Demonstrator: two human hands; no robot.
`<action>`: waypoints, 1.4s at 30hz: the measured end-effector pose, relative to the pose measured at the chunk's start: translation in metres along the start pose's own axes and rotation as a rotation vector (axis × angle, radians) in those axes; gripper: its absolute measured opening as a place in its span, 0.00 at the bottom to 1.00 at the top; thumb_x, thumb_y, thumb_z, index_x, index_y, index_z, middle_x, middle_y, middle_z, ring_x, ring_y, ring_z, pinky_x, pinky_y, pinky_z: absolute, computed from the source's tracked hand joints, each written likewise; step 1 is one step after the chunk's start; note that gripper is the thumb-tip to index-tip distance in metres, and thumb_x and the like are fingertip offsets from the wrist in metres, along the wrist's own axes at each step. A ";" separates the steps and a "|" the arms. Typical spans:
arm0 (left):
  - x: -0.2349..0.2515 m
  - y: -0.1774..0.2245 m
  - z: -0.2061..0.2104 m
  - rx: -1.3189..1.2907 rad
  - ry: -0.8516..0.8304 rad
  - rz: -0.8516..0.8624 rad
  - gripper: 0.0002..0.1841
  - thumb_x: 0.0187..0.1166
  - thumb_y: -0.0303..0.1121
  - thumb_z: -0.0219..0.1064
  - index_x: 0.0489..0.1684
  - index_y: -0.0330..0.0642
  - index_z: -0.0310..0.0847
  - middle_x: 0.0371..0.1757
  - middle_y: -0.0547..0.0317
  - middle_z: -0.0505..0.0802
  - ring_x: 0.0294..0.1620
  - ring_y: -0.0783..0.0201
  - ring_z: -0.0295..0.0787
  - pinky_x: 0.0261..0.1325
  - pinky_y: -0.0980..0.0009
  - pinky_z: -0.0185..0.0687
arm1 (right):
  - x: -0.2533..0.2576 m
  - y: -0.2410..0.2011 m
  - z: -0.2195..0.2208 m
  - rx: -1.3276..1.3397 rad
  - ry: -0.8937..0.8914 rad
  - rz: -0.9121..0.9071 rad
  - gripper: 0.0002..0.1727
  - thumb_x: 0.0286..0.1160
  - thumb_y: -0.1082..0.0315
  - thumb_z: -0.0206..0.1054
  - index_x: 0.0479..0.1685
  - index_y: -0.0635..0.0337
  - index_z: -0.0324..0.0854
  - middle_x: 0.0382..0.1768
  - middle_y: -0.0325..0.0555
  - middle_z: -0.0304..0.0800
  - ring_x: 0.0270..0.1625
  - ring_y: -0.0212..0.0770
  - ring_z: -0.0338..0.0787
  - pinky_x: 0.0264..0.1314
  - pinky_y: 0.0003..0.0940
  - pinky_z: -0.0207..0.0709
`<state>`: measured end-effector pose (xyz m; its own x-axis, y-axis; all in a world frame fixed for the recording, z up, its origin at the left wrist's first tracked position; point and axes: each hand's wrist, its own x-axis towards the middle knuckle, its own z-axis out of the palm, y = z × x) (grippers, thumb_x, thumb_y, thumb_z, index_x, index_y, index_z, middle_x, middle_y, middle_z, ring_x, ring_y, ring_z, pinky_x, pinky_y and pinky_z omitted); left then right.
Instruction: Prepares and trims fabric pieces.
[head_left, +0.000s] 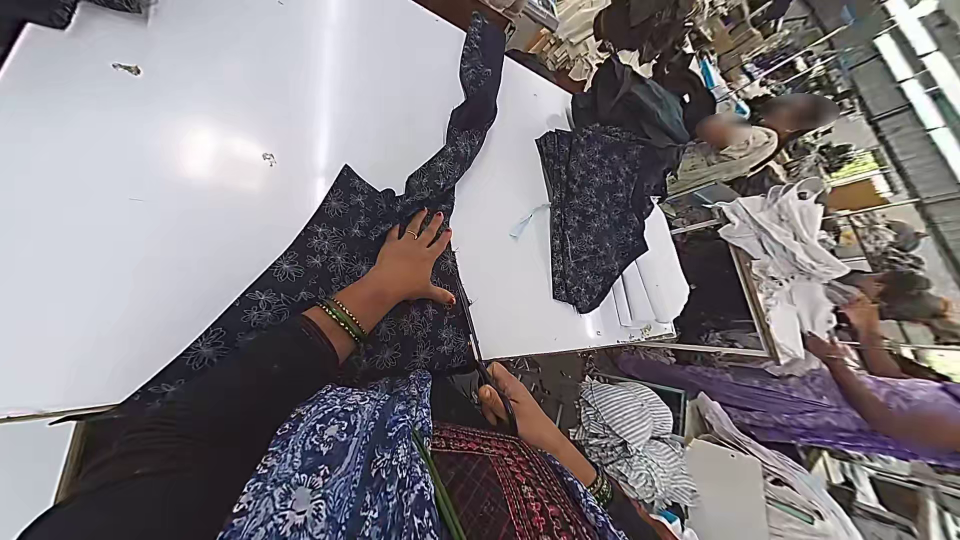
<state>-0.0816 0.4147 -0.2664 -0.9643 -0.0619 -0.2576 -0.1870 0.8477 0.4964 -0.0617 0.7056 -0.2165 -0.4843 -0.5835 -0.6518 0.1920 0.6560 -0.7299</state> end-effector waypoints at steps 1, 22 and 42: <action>0.000 0.000 -0.001 0.001 -0.004 -0.002 0.66 0.57 0.75 0.74 0.97 0.49 0.44 0.98 0.51 0.41 0.98 0.40 0.27 0.86 0.28 0.38 | 0.001 -0.001 -0.002 -0.005 -0.020 0.009 0.41 0.58 0.22 0.69 0.43 0.52 0.67 0.18 0.24 0.71 0.18 0.19 0.72 0.26 0.16 0.70; -0.004 0.000 -0.005 -0.029 -0.031 -0.058 0.69 0.55 0.76 0.75 0.97 0.44 0.43 0.98 0.46 0.39 0.97 0.39 0.23 0.87 0.27 0.36 | 0.030 -0.040 0.000 0.055 -0.089 0.051 0.28 0.80 0.37 0.56 0.49 0.55 0.64 0.19 0.29 0.75 0.20 0.26 0.80 0.28 0.23 0.79; 0.024 -0.020 -0.003 0.001 0.123 0.385 0.17 0.82 0.41 0.69 0.56 0.36 0.88 0.86 0.47 0.76 0.93 0.40 0.54 0.87 0.34 0.52 | 0.081 -0.053 -0.099 -0.806 0.602 -0.069 0.34 0.82 0.64 0.62 0.89 0.57 0.63 0.79 0.64 0.72 0.80 0.64 0.75 0.77 0.61 0.71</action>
<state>-0.1020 0.3950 -0.2798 -0.9790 0.1981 0.0480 0.1926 0.8219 0.5362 -0.1954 0.6709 -0.2109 -0.8660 -0.4395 -0.2383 -0.3793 0.8881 -0.2596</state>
